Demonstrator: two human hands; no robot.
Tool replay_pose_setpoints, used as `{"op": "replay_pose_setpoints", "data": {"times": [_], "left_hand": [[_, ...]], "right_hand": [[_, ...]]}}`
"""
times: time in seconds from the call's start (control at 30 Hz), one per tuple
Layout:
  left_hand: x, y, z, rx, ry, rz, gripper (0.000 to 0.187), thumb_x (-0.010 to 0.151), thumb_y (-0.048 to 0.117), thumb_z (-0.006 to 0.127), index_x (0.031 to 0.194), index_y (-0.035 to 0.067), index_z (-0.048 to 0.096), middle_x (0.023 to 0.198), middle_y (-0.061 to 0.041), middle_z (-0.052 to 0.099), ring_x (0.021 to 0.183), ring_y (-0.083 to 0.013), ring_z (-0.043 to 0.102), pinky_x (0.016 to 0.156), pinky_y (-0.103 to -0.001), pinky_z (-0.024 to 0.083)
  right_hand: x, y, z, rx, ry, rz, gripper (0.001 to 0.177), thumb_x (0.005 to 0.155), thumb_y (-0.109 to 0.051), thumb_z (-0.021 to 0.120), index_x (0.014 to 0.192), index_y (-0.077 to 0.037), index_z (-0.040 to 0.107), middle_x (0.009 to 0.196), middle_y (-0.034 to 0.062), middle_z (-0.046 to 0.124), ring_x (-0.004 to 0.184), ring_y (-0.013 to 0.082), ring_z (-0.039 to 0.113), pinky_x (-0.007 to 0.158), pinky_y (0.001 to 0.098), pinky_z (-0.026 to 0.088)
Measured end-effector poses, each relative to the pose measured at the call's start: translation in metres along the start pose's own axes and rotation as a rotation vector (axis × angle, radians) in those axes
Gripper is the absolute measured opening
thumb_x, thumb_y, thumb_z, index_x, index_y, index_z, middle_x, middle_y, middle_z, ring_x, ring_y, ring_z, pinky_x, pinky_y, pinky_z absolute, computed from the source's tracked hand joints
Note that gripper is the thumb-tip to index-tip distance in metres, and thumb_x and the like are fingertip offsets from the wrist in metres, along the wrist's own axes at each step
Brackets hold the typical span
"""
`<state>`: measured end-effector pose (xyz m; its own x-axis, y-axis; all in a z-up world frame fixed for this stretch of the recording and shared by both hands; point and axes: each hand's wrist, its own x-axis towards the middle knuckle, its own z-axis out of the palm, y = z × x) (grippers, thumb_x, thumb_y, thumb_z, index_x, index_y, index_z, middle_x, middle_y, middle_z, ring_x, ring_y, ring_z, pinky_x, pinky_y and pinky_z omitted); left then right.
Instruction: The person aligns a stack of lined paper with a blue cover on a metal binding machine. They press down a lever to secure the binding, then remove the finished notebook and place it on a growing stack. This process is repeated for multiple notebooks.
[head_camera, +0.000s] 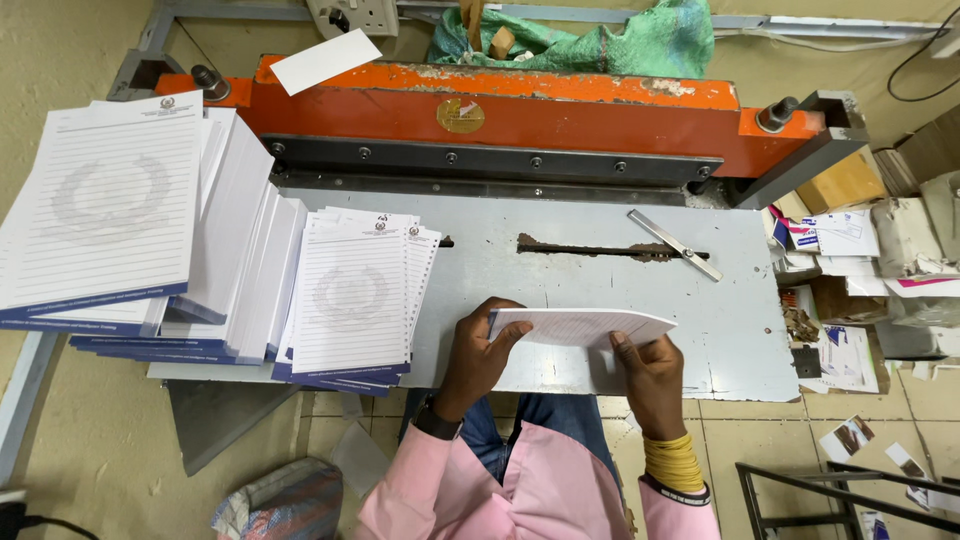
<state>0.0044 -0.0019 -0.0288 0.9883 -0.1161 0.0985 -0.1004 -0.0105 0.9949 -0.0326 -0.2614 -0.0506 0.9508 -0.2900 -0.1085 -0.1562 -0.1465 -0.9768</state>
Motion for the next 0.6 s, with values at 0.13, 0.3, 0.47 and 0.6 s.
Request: {"op": "replay_pose_setpoints", "data": {"times": [0.13,0.3,0.47,0.6], "left_hand": [[0.003,0.01,-0.001,0.008,0.009,0.024,0.021,0.099,0.032,0.073,0.106,0.012,0.075,0.097,-0.003,0.079,0.092,-0.0169,0.072,0.081,-0.032,0.055],[0.003,-0.03,-0.001,-0.144,0.011,0.077,0.011,0.105,0.014,0.075,0.104,0.003,0.077,0.092,-0.011,0.08,0.095,-0.0141,0.067,0.093,-0.041,0.057],[0.01,-0.031,-0.003,-0.133,0.032,0.06,0.01,0.103,0.013,0.076,0.104,0.003,0.078,0.092,-0.013,0.081,0.093,-0.0156,0.067,0.092,-0.042,0.057],[0.018,-0.023,0.001,-0.062,0.055,-0.013,0.021,0.104,0.021,0.076,0.103,0.0,0.073,0.091,-0.012,0.077,0.092,-0.0167,0.063,0.09,-0.044,0.058]], "right_hand": [[-0.002,-0.01,0.0,-0.047,0.042,-0.09,0.025,0.1,-0.023,0.075,0.115,-0.002,0.075,0.101,0.0094,0.08,0.094,0.0232,0.074,0.084,0.0365,0.061],[0.002,0.016,0.002,0.005,-0.014,-0.08,0.01,0.104,-0.009,0.072,0.105,0.001,0.072,0.08,0.0104,0.07,0.083,0.0202,0.057,0.083,0.0428,0.052],[0.027,0.058,-0.004,-0.04,0.001,-0.094,0.014,0.102,-0.009,0.074,0.094,0.002,0.074,0.068,0.0121,0.07,0.075,0.018,0.055,0.07,0.0386,0.052],[0.038,0.067,0.0,-0.06,-0.023,-0.085,0.015,0.099,-0.011,0.078,0.093,0.002,0.076,0.066,0.0152,0.072,0.074,0.0165,0.056,0.068,0.039,0.053]]}}
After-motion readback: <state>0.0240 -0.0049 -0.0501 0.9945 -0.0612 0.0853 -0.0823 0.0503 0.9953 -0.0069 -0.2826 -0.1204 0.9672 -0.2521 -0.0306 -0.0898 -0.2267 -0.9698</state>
